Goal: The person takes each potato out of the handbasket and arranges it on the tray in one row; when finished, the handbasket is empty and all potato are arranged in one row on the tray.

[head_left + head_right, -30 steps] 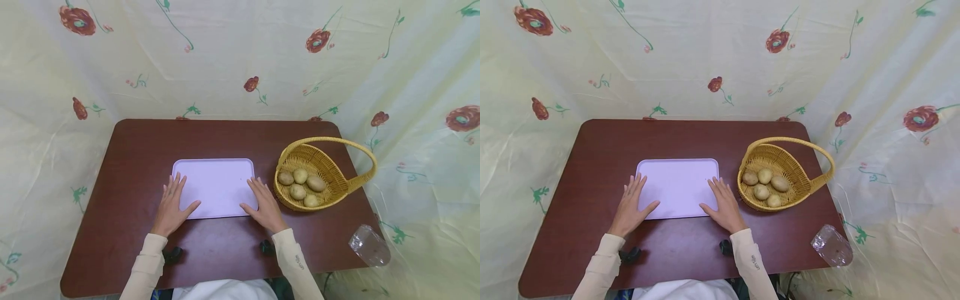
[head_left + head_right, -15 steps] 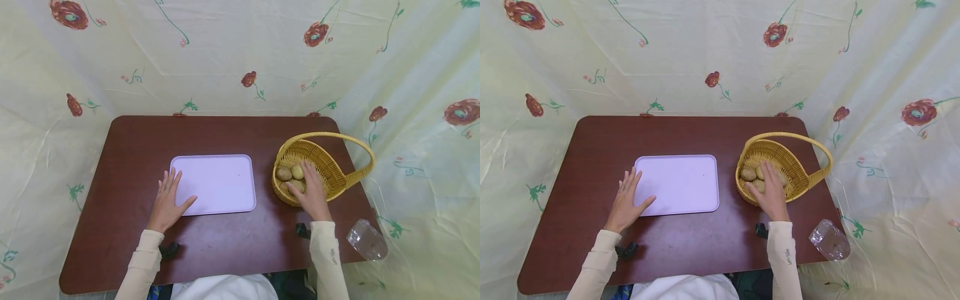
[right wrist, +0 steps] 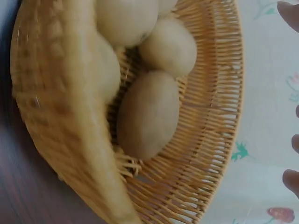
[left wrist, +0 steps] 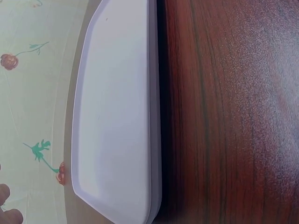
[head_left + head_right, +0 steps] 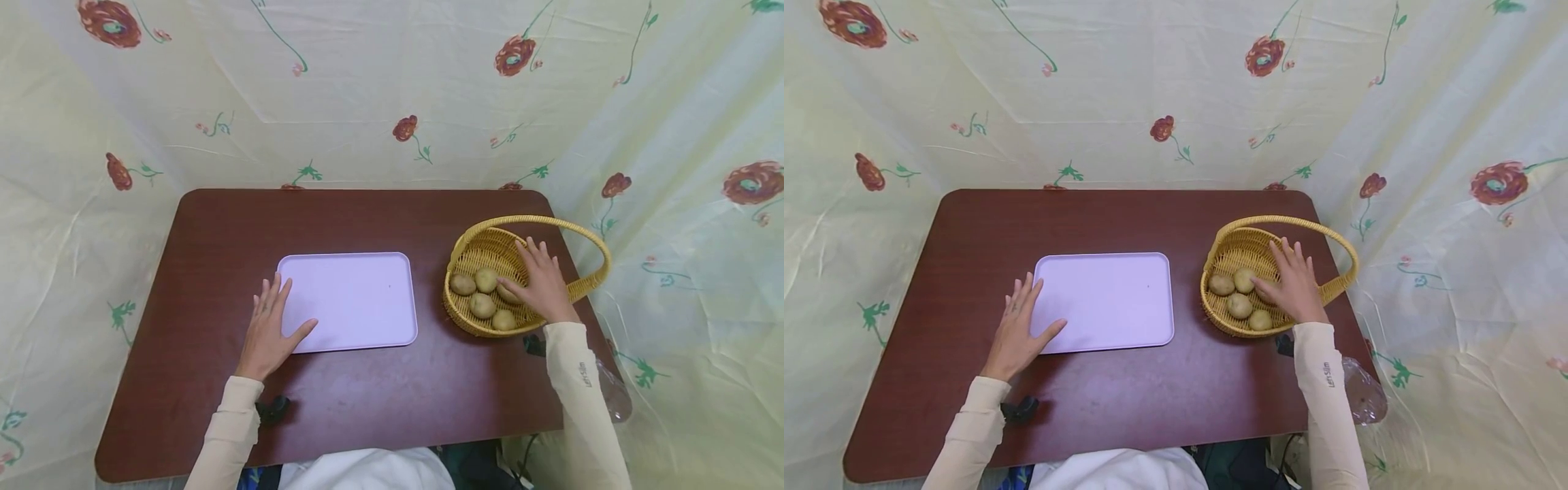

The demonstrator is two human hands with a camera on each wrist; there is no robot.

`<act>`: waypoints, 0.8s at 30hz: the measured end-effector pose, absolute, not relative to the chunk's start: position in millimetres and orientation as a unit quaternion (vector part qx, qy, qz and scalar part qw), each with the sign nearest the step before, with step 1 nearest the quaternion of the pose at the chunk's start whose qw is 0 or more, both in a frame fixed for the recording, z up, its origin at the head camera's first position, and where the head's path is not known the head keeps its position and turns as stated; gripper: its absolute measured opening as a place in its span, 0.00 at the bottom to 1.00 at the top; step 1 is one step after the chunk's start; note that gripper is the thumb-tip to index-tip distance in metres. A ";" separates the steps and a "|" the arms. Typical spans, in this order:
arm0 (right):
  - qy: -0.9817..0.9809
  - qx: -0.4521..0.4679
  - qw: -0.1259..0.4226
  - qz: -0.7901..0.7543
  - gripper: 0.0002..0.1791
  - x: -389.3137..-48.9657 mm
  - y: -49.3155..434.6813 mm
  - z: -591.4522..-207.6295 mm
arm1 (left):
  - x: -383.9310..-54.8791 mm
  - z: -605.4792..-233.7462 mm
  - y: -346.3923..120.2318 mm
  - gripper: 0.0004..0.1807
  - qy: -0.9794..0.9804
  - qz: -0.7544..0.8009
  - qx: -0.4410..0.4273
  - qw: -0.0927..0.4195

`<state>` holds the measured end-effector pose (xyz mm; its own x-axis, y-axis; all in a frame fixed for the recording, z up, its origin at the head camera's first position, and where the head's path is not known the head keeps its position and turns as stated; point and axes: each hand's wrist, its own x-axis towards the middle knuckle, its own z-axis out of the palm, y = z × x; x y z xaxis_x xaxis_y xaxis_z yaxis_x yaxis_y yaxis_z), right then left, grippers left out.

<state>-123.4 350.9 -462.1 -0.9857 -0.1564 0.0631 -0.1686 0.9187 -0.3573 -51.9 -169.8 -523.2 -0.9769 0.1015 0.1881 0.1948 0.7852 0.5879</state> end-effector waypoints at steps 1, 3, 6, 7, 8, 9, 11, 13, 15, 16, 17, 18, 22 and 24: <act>-0.980 0.088 0.007 0.179 0.49 -126.7 352.7 -462.0 | -52.1 -523.0 -170.0 0.50 -0.942 -0.318 -0.078 0.073; -0.980 0.102 -0.020 0.169 0.48 -132.7 355.7 -462.6 | -52.4 -522.6 -170.3 0.51 -0.942 -0.317 -0.077 0.073; -0.978 0.119 -0.067 0.155 0.47 -140.3 360.8 -468.0 | -52.7 -522.7 -170.4 0.51 -0.943 -0.316 -0.077 0.072; -0.977 0.123 -0.084 0.151 0.46 -142.3 362.5 -470.7 | -52.6 -523.0 -170.5 0.51 -0.943 -0.316 -0.077 0.071; -0.976 0.127 -0.103 0.145 0.46 -143.8 364.1 -473.3 | -52.3 -523.2 -170.3 0.50 -0.943 -0.316 -0.077 0.071; -0.974 0.125 -0.121 0.143 0.46 -145.1 366.1 -476.5 | -52.1 -523.5 -170.3 0.50 -0.943 -0.316 -0.077 0.071; -0.971 0.123 -0.151 0.139 0.46 -147.2 369.4 -482.6 | -51.6 -524.2 -170.2 0.50 -0.942 -0.319 -0.077 0.070; -0.967 0.125 -0.174 0.138 0.45 -148.0 371.5 -488.0 | -50.8 -524.7 -170.0 0.50 -0.942 -0.321 -0.075 0.071; -0.964 0.129 -0.190 0.137 0.43 -148.2 373.0 -493.8 | -50.0 -525.4 -169.9 0.50 -0.941 -0.324 -0.073 0.069; -0.962 0.133 -0.193 0.136 0.42 -148.0 373.5 -496.4 | -49.5 -525.6 -169.7 0.50 -0.940 -0.325 -0.073 0.070; -0.962 0.138 -0.195 0.135 0.41 -147.5 373.6 -498.5 | -48.7 -525.5 -169.5 0.50 -0.940 -0.326 -0.072 0.070; -0.961 0.142 -0.194 0.134 0.39 -147.0 373.8 -500.8 | -48.1 -525.7 -169.2 0.50 -0.940 -0.327 -0.071 0.070; -0.964 0.156 -0.173 0.127 0.35 -145.5 373.5 -506.5 | -46.9 -526.2 -168.8 0.50 -0.939 -0.329 -0.072 0.071; -0.966 0.159 -0.163 0.124 0.32 -144.7 373.1 -507.0 | -46.9 -526.5 -168.8 0.50 -0.939 -0.328 -0.071 0.071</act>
<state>-144.7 373.1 -507.0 -0.8961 -0.3479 -0.2757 -0.2669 0.9186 -0.2915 -46.9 -168.8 -526.5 -0.9798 0.0876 0.1797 0.1805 0.7745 0.6063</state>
